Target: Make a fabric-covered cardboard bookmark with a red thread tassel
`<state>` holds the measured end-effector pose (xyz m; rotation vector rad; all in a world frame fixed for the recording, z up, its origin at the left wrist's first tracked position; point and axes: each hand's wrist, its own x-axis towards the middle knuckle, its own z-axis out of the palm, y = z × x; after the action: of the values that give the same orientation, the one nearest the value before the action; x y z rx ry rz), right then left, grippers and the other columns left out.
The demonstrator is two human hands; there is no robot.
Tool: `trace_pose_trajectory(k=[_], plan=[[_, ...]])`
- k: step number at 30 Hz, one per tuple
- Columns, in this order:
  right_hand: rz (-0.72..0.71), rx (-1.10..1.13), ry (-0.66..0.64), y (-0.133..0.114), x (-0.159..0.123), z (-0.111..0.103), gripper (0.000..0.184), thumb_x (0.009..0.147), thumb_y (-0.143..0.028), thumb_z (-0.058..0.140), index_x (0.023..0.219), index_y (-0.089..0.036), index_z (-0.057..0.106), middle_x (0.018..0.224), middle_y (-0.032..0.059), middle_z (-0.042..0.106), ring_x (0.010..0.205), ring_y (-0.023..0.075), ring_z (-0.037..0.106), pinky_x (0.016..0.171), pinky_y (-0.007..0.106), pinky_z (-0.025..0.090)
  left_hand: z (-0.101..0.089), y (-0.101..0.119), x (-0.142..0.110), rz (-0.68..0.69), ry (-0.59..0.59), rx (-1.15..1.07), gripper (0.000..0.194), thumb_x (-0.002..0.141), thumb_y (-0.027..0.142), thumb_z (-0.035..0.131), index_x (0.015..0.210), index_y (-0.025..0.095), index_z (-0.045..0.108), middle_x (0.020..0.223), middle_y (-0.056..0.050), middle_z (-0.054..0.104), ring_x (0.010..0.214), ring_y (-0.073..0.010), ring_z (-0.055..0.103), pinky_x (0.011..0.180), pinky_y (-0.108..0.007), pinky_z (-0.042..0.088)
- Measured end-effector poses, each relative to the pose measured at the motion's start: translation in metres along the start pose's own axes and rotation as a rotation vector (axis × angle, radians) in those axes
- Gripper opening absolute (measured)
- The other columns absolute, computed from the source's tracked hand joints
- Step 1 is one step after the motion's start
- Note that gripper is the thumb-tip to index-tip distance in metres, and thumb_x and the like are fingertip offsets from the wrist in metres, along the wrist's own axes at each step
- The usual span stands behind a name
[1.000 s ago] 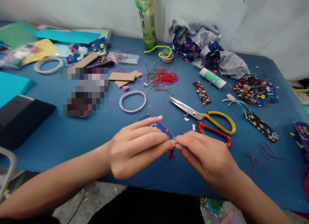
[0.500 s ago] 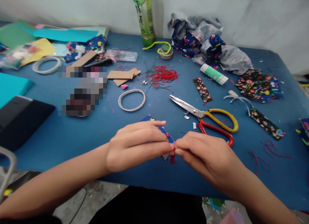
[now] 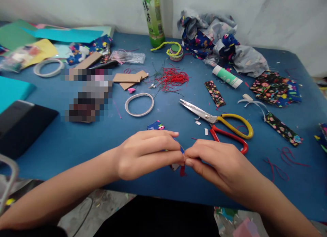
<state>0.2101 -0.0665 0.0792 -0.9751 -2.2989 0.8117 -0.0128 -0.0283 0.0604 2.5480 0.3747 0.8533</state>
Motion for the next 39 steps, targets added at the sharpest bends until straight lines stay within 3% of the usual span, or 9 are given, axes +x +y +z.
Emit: trace_pose_trajectory(k=[5, 8, 12, 18, 23, 29, 34, 39], plan=[[0.030, -0.010, 0.089, -0.001, 0.001, 0.001, 0.016, 0.095, -0.021, 0.050, 0.085, -0.018, 0.062, 0.076, 0.0000, 0.066, 0.067, 0.0096, 0.061, 0.062, 0.018, 0.048, 0.007, 0.001, 0.007, -0.055, 0.102, 0.049, 0.009, 0.092, 0.013, 0.054, 0.091, 0.016, 0.062, 0.084, -0.002, 0.070, 0.078, -0.0105, 0.068, 0.096, -0.029, 0.054], [0.025, -0.060, 0.166, -0.001, 0.002, 0.005, 0.015, 0.092, -0.017, 0.051, 0.083, -0.018, 0.061, 0.073, 0.0001, 0.066, 0.064, 0.0100, 0.061, 0.061, 0.020, 0.048, 0.010, 0.001, 0.011, -0.090, 0.134, 0.008, 0.009, 0.093, 0.016, 0.053, 0.091, 0.014, 0.061, 0.083, -0.004, 0.068, 0.080, -0.0121, 0.067, 0.083, -0.025, 0.058], [-0.007, -0.159, 0.240, 0.000, 0.002, 0.012, 0.013, 0.090, -0.014, 0.051, 0.081, -0.019, 0.059, 0.070, 0.0001, 0.065, 0.063, 0.0110, 0.061, 0.062, 0.022, 0.049, 0.012, 0.002, 0.012, -0.246, 0.119, -0.174, 0.007, 0.090, 0.012, 0.056, 0.087, 0.014, 0.061, 0.079, -0.003, 0.065, 0.074, -0.0101, 0.063, 0.069, -0.017, 0.054], [-0.071, -0.380, 0.339, -0.001, -0.001, 0.018, 0.008, 0.085, -0.012, 0.056, 0.083, -0.020, 0.057, 0.073, 0.0011, 0.067, 0.066, 0.0134, 0.063, 0.064, 0.025, 0.051, 0.011, 0.006, 0.013, -0.446, 0.070, -0.371, 0.008, 0.088, 0.012, 0.059, 0.083, 0.015, 0.063, 0.073, 0.001, 0.062, 0.066, -0.0076, 0.056, 0.063, -0.016, 0.046], [-0.102, -0.419, 0.349, -0.003, -0.001, 0.017, 0.009, 0.084, -0.012, 0.059, 0.085, -0.020, 0.058, 0.074, 0.0015, 0.069, 0.066, 0.0132, 0.064, 0.065, 0.023, 0.053, 0.008, 0.007, 0.016, -0.549, 0.029, -0.500, 0.011, 0.088, 0.017, 0.061, 0.077, 0.016, 0.064, 0.069, 0.002, 0.062, 0.062, -0.0078, 0.055, 0.059, -0.017, 0.044], [-0.217, -0.480, 0.323, -0.001, -0.002, 0.011, 0.019, 0.084, -0.009, 0.062, 0.101, -0.016, 0.064, 0.082, 0.0034, 0.074, 0.072, 0.0131, 0.068, 0.070, 0.022, 0.056, 0.004, 0.007, 0.017, -0.692, -0.002, -0.743, 0.015, 0.088, 0.020, 0.059, 0.074, 0.016, 0.063, 0.070, 0.003, 0.063, 0.066, -0.0081, 0.057, 0.060, -0.016, 0.045], [-0.317, -0.585, 0.282, -0.001, -0.005, 0.005, 0.013, 0.090, -0.010, 0.057, 0.098, -0.009, 0.068, 0.082, 0.0064, 0.075, 0.078, 0.0149, 0.070, 0.080, 0.025, 0.058, -0.001, 0.009, 0.020, -0.848, -0.053, -0.905, 0.018, 0.088, 0.022, 0.059, 0.072, 0.015, 0.063, 0.069, 0.003, 0.063, 0.070, -0.0085, 0.059, 0.067, -0.016, 0.047], [-0.337, -0.625, 0.285, -0.002, -0.002, 0.005, 0.014, 0.090, -0.011, 0.057, 0.098, -0.009, 0.069, 0.083, 0.0057, 0.075, 0.078, 0.0147, 0.070, 0.083, 0.024, 0.059, -0.003, 0.009, 0.020, -0.881, -0.054, -0.961, 0.019, 0.088, 0.022, 0.059, 0.071, 0.015, 0.064, 0.068, 0.003, 0.064, 0.069, -0.0085, 0.059, 0.067, -0.016, 0.047]])
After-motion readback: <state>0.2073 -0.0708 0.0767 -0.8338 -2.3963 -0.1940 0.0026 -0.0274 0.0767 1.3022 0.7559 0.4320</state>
